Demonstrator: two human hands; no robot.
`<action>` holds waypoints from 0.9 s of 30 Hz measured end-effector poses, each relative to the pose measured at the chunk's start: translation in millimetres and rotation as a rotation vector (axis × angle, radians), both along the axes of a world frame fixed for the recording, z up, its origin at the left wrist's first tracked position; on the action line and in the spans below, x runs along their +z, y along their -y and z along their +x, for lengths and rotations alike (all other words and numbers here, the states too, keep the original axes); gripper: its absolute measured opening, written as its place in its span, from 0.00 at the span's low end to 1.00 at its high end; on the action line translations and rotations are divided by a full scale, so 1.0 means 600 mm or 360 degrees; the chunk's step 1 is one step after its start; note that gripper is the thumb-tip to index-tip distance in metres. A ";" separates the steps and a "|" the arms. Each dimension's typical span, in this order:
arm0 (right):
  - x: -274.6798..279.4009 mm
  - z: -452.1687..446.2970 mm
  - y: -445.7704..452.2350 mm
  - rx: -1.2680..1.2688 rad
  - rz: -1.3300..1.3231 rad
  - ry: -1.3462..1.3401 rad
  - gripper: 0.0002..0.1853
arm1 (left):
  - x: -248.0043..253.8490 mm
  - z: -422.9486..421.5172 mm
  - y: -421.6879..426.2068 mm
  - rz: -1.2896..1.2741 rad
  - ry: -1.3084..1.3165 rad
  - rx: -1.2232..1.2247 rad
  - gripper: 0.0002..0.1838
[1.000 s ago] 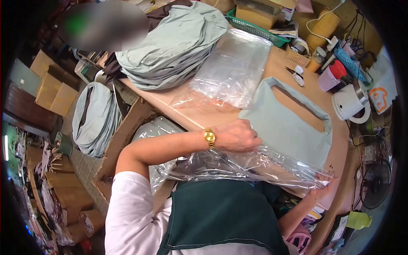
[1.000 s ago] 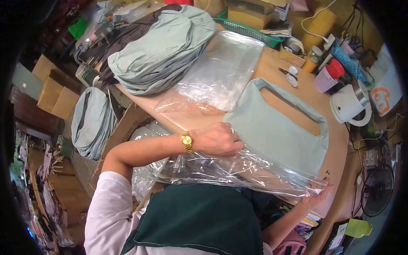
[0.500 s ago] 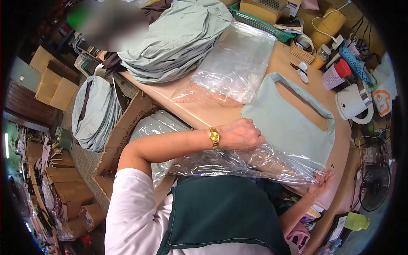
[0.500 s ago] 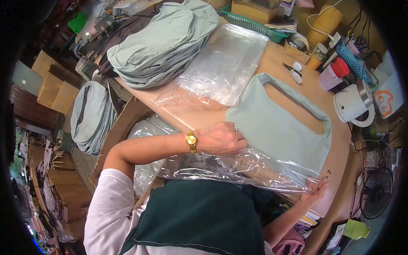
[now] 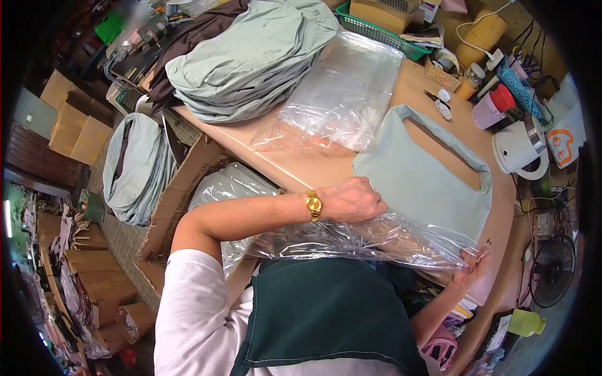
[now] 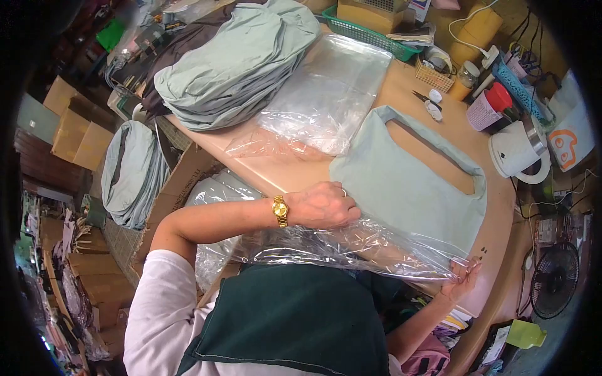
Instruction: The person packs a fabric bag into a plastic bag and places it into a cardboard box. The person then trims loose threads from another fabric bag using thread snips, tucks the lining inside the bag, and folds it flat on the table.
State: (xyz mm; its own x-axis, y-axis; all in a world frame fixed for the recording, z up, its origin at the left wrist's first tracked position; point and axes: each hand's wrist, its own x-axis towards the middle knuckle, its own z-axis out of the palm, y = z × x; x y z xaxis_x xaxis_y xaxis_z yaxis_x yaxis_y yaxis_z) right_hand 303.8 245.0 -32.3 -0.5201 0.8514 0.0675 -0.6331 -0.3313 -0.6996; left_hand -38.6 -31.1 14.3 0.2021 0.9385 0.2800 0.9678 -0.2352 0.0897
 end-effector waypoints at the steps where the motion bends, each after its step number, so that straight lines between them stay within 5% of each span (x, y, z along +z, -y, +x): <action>1: -0.001 0.001 -0.002 0.0088 0.0045 -0.0041 0.11 | -0.002 0.000 0.000 0.0002 0.0016 -0.0006 0.10; 9: 0.006 -0.005 0.008 -0.0022 0.0039 0.0084 0.12 | -0.007 0.000 -0.002 -0.0039 0.0125 0.0019 0.11; 12: 0.011 -0.015 0.015 -0.0477 -0.0167 0.0285 0.11 | -0.006 0.001 -0.001 -0.0057 0.0138 0.0022 0.11; 14: -0.010 0.005 -0.007 0.0122 0.0124 -0.0020 0.11 | -0.006 0.001 -0.001 -0.0071 0.0123 0.0026 0.11; 27: 0.004 -0.007 0.005 -0.0055 0.0046 0.0077 0.16 | -0.013 0.003 0.000 0.0008 0.0146 0.0020 0.09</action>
